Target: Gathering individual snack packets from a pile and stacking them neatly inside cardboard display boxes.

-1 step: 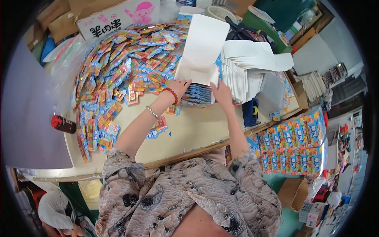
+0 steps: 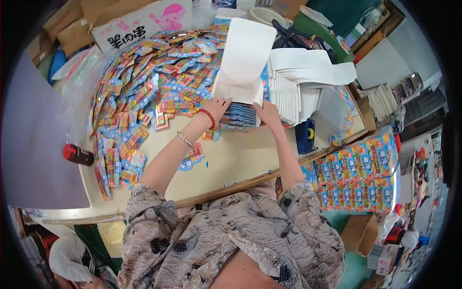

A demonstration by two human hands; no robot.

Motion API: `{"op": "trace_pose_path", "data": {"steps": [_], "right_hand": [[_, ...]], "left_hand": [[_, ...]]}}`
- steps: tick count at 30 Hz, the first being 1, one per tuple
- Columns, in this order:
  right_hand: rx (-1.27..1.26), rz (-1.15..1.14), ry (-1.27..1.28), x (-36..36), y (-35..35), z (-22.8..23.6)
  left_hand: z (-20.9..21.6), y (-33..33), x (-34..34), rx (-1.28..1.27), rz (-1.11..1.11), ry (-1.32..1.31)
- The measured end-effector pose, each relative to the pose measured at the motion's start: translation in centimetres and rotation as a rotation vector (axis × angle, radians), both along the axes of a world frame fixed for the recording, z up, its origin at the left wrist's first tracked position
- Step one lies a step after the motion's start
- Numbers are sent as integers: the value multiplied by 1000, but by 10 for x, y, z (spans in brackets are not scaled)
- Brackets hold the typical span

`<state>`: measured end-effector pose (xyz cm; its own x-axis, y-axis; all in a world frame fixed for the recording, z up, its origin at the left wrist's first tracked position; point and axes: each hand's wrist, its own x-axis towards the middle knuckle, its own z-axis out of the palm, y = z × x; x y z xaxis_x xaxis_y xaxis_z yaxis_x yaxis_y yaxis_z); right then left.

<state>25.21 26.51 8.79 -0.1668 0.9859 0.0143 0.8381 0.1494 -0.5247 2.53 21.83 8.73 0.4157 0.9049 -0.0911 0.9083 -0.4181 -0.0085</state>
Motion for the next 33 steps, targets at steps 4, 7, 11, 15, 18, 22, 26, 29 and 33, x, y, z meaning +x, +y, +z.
{"op": "trace_pose_path", "data": {"steps": [4,7,11,15,18,22,26,29,33], "right_hand": [[341,96,4,11,17,-49],[307,115,207,5,-3,-47],[330,137,179,9,7,-37],[300,301,285,-35,-12,22],[330,362,199,-71,-16,17],[314,456,350,-147,-5,-13],[324,431,367,-190,24,-29],[226,323,272,-199,32,-21],[195,349,100,-163,36,-24]], "left_hand": [[-3,-12,6,-1,90,-44],[-12,-32,0,79,151,-122],[-7,-39,8,154,236,-184],[16,-74,-15,222,366,-268],[26,-102,-47,312,444,-266],[11,-110,-109,340,573,-173],[7,-81,-138,302,598,-104],[-27,-62,-141,295,595,-59],[-56,-49,-113,323,572,-52]]}}
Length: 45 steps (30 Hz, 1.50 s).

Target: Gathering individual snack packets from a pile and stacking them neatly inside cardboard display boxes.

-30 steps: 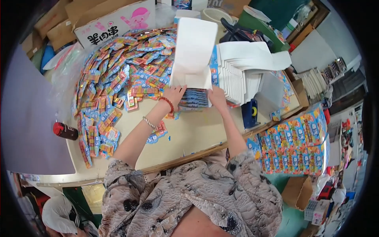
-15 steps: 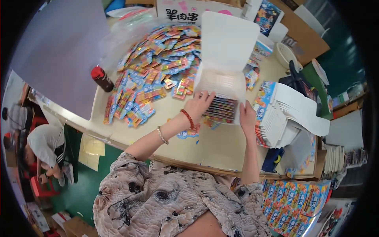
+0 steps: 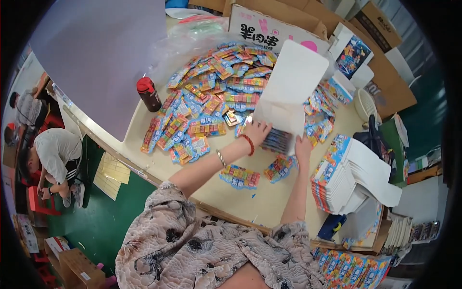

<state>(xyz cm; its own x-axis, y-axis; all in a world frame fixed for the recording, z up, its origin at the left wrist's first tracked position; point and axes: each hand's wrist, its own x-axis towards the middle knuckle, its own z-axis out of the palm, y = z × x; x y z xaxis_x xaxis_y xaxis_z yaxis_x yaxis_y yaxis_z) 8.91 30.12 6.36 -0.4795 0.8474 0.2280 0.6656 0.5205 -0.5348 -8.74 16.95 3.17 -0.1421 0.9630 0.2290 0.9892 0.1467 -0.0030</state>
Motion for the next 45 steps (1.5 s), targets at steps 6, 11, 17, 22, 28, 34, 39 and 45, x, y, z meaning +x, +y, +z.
{"op": "trace_pose_path", "data": {"steps": [6,11,17,22,28,34,39,45], "right_hand": [[46,155,221,20,-37,12],[-16,237,206,-6,-50,5],[-28,341,170,-79,-79,-33],[-184,310,90,-108,-110,-2],[-655,301,304,-54,-85,8],[-416,-34,471,36,40,-39],[-442,-190,630,17,125,-20],[-693,-353,825,-10,209,-43]], "left_hand": [[7,-34,33,68,178,31],[33,-80,12,91,205,-105],[38,-140,-46,-47,209,-141],[39,-151,-64,-139,188,-192],[66,-154,-51,-342,279,-123],[155,-125,-7,-263,-33,-412],[139,20,-15,-176,-466,-644],[78,230,-58,-200,-205,-533]]}}
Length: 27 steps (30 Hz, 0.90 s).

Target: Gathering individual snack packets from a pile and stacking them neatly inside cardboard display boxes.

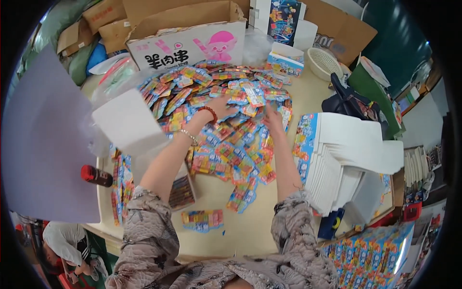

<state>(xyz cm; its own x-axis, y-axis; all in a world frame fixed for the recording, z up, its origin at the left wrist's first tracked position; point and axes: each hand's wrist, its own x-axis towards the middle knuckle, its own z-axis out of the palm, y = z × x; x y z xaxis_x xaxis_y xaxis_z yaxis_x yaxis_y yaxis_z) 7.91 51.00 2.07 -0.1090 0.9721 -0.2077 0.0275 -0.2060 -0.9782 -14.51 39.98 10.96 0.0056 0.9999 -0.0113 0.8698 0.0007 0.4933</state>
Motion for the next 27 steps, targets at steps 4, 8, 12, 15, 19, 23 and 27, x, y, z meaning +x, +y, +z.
{"op": "trace_pose_path", "data": {"steps": [4,8,12,15,19,23,27], "right_hand": [[-110,158,207,-16,18,-24],[-93,40,250,-36,21,-24],[163,-211,-44,-68,16,-19],[288,-250,-150,-75,14,-11],[48,-224,276,-63,9,-16],[43,-263,373,-45,-42,-4],[47,-257,265,0,-94,-5]], "left_hand": [[-43,75,-44,306,204,350],[-64,134,-76,395,109,732],[-77,155,-85,451,200,517],[-84,148,-63,460,274,544],[-85,125,-22,502,325,463],[-96,69,10,468,340,471],[-98,10,56,324,355,375]]}}
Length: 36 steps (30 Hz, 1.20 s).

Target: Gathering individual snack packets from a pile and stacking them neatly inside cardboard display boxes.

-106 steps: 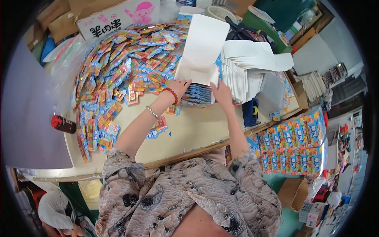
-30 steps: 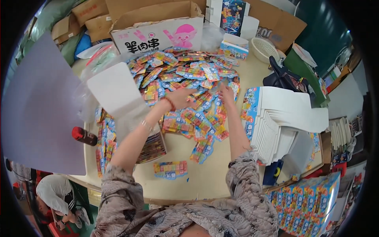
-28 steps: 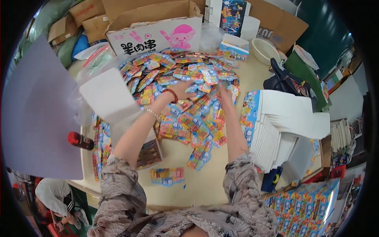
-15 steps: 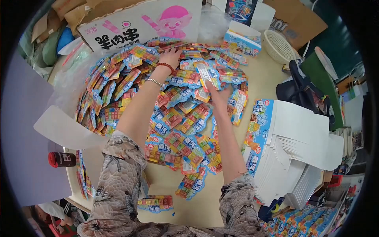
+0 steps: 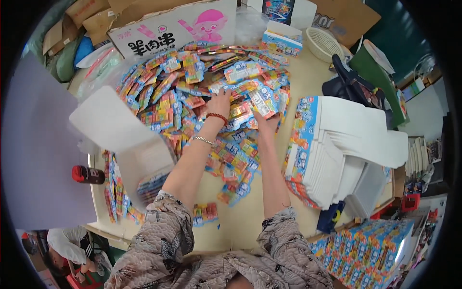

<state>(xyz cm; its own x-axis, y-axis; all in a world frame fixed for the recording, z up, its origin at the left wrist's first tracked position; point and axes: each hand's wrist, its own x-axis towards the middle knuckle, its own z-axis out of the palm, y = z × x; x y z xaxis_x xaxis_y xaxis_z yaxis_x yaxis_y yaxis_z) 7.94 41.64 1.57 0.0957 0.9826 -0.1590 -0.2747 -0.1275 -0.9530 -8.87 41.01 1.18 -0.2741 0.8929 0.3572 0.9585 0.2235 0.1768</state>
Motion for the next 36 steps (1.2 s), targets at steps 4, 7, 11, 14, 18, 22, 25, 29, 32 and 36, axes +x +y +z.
{"op": "trace_pose_path", "data": {"steps": [4,7,11,14,18,22,25,29,32,36], "right_hand": [[139,138,79,60,-71,13],[10,184,52,94,-121,3],[-44,425,-52,135,-177,18],[-398,514,-112,153,-203,35],[-51,381,-278,173,-223,3],[103,96,-361,177,-239,-5],[64,77,-363,186,-244,1],[392,18,-524,190,-249,-5],[518,207,-903,195,-251,9],[518,304,-962,194,-262,26]], "left_hand": [[24,-73,69,-26,-11,-113],[16,-134,105,18,-134,-188],[16,-208,112,80,-281,-384],[9,-245,107,-30,-457,-426],[0,-280,111,-2,-523,-461],[-1,-297,116,16,-446,-330],[-9,-305,111,61,-434,-217],[6,-314,112,44,-467,-267],[1,-311,106,110,-438,-422],[13,-301,100,24,-293,-517]]}}
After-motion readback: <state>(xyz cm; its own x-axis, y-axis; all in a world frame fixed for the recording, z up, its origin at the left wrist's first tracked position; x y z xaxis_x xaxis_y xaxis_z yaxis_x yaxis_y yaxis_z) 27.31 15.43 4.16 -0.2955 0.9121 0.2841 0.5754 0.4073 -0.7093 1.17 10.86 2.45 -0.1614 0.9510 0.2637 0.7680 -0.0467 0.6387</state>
